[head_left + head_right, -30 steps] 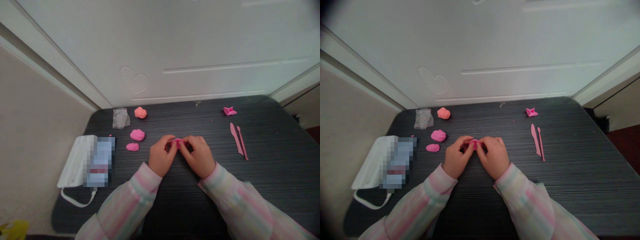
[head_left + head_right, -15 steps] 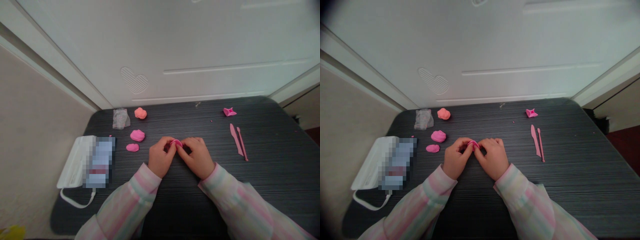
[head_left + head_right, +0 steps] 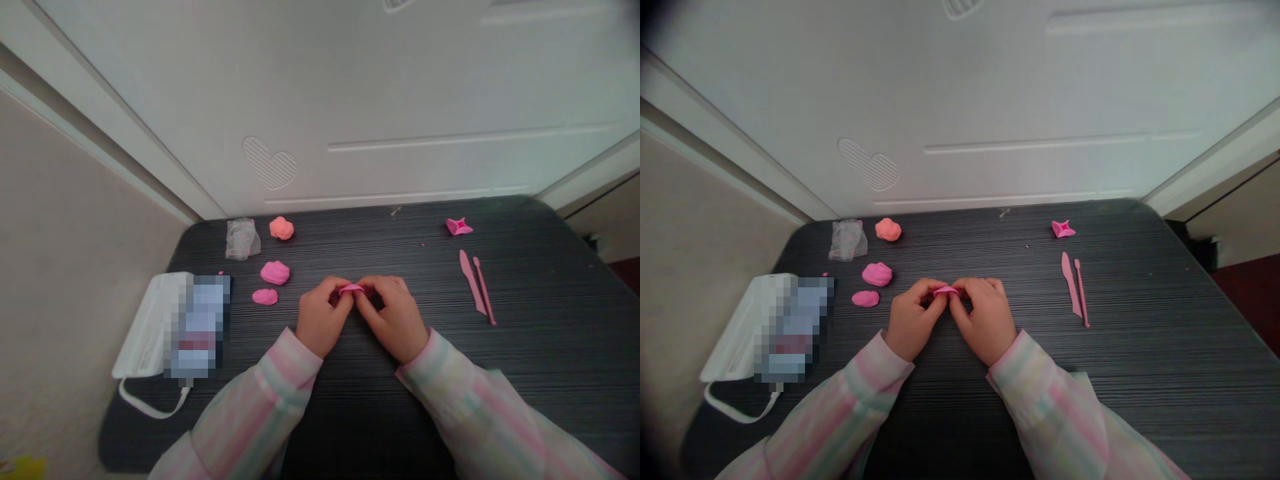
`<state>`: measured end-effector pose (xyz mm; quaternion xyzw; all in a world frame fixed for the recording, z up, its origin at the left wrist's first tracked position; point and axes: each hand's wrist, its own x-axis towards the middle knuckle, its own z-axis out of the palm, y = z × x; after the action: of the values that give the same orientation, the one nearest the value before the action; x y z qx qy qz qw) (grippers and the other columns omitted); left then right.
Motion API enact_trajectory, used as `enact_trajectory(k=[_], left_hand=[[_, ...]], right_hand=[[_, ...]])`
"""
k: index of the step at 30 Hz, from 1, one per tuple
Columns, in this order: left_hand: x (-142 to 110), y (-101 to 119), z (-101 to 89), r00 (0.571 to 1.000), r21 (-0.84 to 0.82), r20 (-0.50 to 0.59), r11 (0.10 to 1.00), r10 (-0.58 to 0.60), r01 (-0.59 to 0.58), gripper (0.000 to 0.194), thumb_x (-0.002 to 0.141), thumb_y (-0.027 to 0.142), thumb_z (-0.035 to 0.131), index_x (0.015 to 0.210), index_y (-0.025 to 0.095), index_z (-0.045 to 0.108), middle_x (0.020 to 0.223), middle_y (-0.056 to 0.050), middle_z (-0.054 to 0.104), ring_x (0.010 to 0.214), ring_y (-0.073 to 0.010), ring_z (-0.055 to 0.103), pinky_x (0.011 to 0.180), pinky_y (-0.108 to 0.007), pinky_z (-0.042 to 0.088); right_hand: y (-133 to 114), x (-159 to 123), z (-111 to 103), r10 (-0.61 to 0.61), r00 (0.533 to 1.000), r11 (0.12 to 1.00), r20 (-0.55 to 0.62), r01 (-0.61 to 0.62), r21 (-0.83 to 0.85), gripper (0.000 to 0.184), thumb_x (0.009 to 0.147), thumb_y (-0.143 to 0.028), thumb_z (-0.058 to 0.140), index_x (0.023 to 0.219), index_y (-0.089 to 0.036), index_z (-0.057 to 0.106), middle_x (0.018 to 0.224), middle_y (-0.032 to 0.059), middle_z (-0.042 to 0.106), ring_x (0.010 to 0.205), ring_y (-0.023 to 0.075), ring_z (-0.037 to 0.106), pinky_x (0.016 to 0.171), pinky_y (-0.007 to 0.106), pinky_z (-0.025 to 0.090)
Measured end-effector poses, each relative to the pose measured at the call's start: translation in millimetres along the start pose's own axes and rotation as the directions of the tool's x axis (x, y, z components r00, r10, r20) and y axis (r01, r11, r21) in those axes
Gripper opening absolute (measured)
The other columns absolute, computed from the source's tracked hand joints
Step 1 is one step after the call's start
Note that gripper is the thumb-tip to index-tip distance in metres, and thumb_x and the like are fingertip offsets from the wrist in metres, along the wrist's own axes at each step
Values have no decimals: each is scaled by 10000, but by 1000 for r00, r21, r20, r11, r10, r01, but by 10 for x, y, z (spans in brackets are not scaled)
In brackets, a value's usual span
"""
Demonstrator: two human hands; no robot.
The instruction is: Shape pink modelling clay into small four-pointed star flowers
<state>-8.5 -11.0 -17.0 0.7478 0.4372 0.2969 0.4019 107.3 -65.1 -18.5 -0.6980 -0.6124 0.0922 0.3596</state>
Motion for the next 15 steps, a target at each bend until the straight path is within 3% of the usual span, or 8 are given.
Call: enact_trajectory(k=[3, 6, 8, 10, 12, 15], left_hand=[[-12, -6, -3, 1000, -71, 8, 997, -7, 7, 132, 731, 208, 513, 813, 185, 614, 741, 2, 657, 649, -111, 588, 622, -224, 468], [-6, -16, -14, 996, -343, 81, 938, -28, 54, 210, 737, 251, 512, 906, 173, 609, 895, -44, 656, 807, -153, 600, 750, -274, 470], [21, -12, -24, 983, -612, 161, 773, -85, 167, 295, 783, 337, 431, 938, 152, 600, 994, -83, 633, 941, -193, 575, 827, -326, 450], [57, 7, -29, 943, -788, 288, 518, -165, 332, 448, 825, 439, 283, 960, 140, 589, 1053, -110, 612, 1021, -220, 542, 849, -371, 442], [90, 35, -27, 875, -819, 444, 309, -193, 484, 554, 826, 502, 197, 971, 135, 586, 1083, -123, 598, 1041, -231, 532, 854, -388, 439], [110, 67, -10, 811, -799, 563, 144, -162, 584, 560, 827, 495, 216, 919, 109, 612, 1082, -133, 597, 1048, -235, 526, 902, -391, 410]], right_hand=[[5, 10, -11, 17, 1000, 1000, -24, -17, 7, 69, 765, -227, 500, 789, -198, 558, 734, 15, 631, 685, 151, 550, 684, 311, 380], [2, 23, -44, 29, 998, 999, -53, -27, 32, 53, 758, -229, 509, 758, -199, 553, 691, 9, 616, 654, 147, 543, 659, 301, 380], [-12, 26, -64, -20, 1000, 998, -17, 21, 64, 50, 753, -219, 512, 741, -194, 553, 653, -1, 595, 636, 137, 530, 660, 298, 373], [-35, 24, -70, -93, 994, 992, 57, 88, 87, 56, 751, -209, 512, 721, -189, 555, 637, -9, 577, 633, 128, 517, 681, 305, 359], [-59, 19, -59, -131, 984, 990, 124, 123, 70, 71, 752, -224, 514, 706, -192, 558, 652, -10, 579, 653, 132, 509, 704, 323, 340], [-77, 10, -28, -96, 986, 994, 137, 103, -45, 116, 751, -306, 522, 720, -205, 570, 714, 5, 594, 729, 169, 503, 715, 354, 320]])
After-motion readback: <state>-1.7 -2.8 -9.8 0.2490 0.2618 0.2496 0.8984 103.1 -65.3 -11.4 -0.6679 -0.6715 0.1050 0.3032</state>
